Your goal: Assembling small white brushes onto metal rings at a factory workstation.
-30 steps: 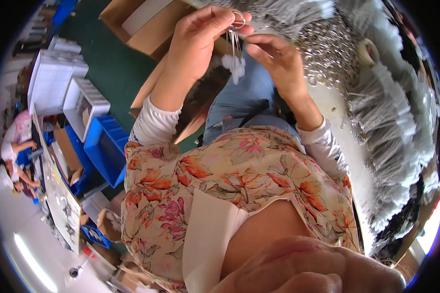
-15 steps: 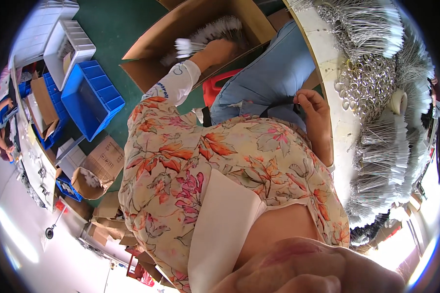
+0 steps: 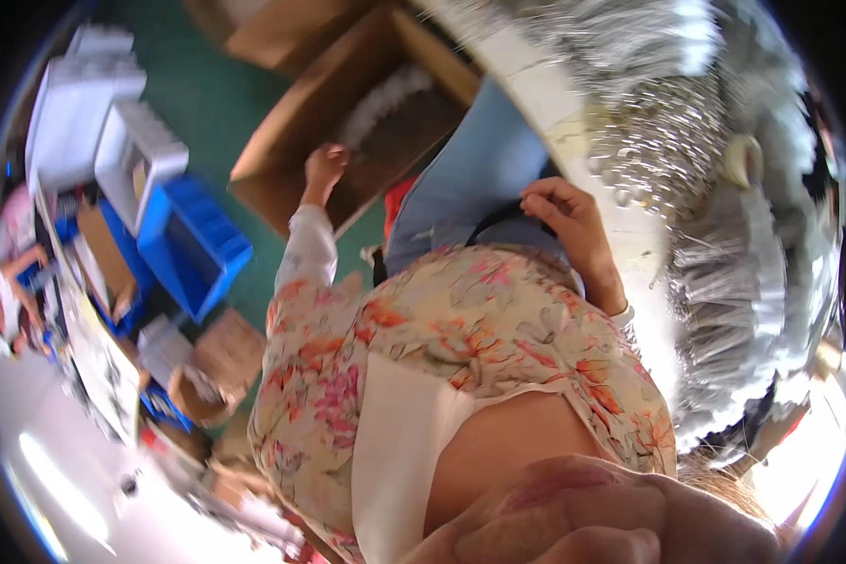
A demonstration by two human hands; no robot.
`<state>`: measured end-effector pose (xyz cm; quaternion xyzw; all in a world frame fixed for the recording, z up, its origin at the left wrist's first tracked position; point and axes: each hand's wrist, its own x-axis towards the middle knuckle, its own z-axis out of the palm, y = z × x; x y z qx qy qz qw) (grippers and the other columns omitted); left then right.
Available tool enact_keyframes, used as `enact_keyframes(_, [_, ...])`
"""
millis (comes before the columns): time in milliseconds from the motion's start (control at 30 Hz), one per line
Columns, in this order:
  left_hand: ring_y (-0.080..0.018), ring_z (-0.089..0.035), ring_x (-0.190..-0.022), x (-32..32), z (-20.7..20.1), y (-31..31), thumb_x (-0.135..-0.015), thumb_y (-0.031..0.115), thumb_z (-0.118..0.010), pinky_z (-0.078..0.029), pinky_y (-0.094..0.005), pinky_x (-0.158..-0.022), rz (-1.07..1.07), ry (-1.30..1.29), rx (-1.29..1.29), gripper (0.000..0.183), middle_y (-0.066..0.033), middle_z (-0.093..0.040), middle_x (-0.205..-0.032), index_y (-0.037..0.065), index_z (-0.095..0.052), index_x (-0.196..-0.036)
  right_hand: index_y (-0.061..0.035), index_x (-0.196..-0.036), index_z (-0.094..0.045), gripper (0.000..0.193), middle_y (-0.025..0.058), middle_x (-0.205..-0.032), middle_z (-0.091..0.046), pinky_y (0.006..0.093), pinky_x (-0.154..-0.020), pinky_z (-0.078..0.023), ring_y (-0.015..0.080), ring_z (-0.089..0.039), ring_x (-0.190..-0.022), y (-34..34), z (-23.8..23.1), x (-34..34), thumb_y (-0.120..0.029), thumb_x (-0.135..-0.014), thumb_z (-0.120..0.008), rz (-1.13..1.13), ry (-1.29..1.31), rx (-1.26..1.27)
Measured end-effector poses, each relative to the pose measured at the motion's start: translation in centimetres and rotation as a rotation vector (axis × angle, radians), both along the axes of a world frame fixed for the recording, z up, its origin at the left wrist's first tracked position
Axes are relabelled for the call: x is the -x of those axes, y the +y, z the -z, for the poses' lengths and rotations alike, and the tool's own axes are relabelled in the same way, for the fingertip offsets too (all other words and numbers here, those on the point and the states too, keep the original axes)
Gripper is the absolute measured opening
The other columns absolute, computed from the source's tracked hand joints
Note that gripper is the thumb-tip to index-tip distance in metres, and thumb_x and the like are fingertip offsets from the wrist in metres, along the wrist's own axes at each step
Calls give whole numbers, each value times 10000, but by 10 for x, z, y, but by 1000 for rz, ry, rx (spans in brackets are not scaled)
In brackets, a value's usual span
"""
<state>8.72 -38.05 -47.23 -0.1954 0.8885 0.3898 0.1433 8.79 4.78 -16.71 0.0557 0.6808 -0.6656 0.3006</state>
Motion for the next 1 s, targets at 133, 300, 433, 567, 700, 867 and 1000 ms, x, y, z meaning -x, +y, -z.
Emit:
enact_keyframes(133, [-193,-631,-792,136,-152,16,-861,81,-574,-519,-299,-744,-37,612,242,185,-77,-640,-923,3,-594,-1028,2,-957,-631,138,26,-853,-626,227,-728,-459,85,-569,-814,43,-37,8,-86,-854,-605,20,65,52])
enact_keyframes(300, [-160,-616,-903,233,-423,223,-921,111,-510,-488,-267,-790,386,1106,-321,214,-96,-638,-995,-25,-584,-1069,-20,-961,-638,134,34,-829,-628,228,-606,-455,85,-575,-732,113,-114,0,-85,-844,-629,62,438,43])
enact_keyframes(433, [-138,-614,-909,318,-480,347,-913,126,-521,-461,-254,-816,954,919,-90,229,-85,-651,-984,-23,-584,-1074,-15,-917,-649,110,53,-846,-647,254,-637,-504,123,-617,-729,164,-153,6,-78,-834,-616,199,751,-353])
enact_keyframes(567, [-307,-613,-954,424,-462,430,-830,229,-601,-473,-370,-839,1080,827,567,257,-139,-645,-1026,52,-630,-1014,-14,-884,-642,89,75,-785,-642,253,-603,-499,146,-616,-674,219,-188,2,-71,-823,-610,341,869,-789])
enact_keyframes(700, [-382,-576,-999,432,-438,455,-777,260,-636,-468,-433,-833,1032,484,1038,361,-206,-601,-1084,12,-621,-1039,-47,-861,-661,97,85,-802,-656,284,-616,-510,167,-629,-651,292,-187,20,-114,-807,-616,371,863,-1130])
enact_keyframes(867, [-347,-600,-953,441,-429,445,-782,260,-624,-469,-408,-828,1009,422,864,261,-189,-635,-979,74,-669,-959,-62,-846,-666,172,70,-683,-645,294,-581,-507,142,-618,-622,349,-182,98,-218,-816,-602,309,364,-1187])
enact_keyframes(1000, [-322,-616,-878,449,-443,443,-829,279,-578,-474,-404,-786,803,692,643,247,-153,-649,-944,69,-664,-926,-39,-754,-687,211,65,-601,-652,311,-464,-508,150,-632,-523,377,-132,162,-228,-771,-594,488,392,-832])
